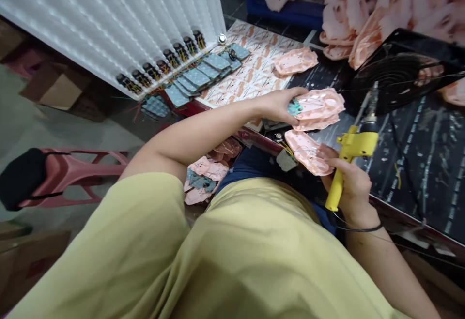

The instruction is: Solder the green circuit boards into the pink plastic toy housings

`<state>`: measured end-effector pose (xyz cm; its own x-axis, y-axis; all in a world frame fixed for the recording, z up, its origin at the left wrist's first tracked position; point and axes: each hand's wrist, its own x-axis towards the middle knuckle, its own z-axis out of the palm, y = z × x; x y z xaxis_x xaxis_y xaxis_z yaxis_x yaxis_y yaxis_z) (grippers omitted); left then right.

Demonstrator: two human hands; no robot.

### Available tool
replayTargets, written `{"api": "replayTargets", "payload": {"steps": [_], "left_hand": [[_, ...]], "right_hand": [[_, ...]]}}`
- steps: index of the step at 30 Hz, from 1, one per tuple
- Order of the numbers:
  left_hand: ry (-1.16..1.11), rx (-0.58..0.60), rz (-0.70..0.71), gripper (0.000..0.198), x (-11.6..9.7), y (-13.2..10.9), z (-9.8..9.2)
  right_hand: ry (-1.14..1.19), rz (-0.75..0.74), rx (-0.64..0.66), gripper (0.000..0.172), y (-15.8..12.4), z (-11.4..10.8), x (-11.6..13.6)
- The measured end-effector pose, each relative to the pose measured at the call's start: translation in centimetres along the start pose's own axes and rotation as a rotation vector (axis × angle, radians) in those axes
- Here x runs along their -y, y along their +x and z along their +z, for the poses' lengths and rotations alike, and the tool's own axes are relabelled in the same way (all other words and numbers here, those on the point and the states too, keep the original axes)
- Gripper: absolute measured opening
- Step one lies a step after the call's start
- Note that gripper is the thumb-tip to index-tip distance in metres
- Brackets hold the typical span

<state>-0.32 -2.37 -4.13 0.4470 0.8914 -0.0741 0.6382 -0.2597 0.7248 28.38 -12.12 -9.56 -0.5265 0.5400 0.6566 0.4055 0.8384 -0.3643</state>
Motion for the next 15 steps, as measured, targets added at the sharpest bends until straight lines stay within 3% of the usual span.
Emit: {"api": "replayTargets", "payload": {"steps": [4, 8, 15], "left_hand": [[-0.282, 0.021, -0.14, 0.081, 0.0, -0.2, -0.9], [-0.434, 0.113, -0.163, 0.088, -1.5, -0.9, 0.4], [-0.287, 0.066, -0.129, 0.097, -4.8, -2.4, 2.2]], "right_hand": [[-0.083, -0.061, -0.012, 0.035, 0.3, -0.8, -0.4], [-0.201, -0.112, -0.052, 0.03, 0.7, -0.9, -0.7], [-0.36, -0.138, -0.105, 0.005, 0.5, -2.0, -1.2]]}}
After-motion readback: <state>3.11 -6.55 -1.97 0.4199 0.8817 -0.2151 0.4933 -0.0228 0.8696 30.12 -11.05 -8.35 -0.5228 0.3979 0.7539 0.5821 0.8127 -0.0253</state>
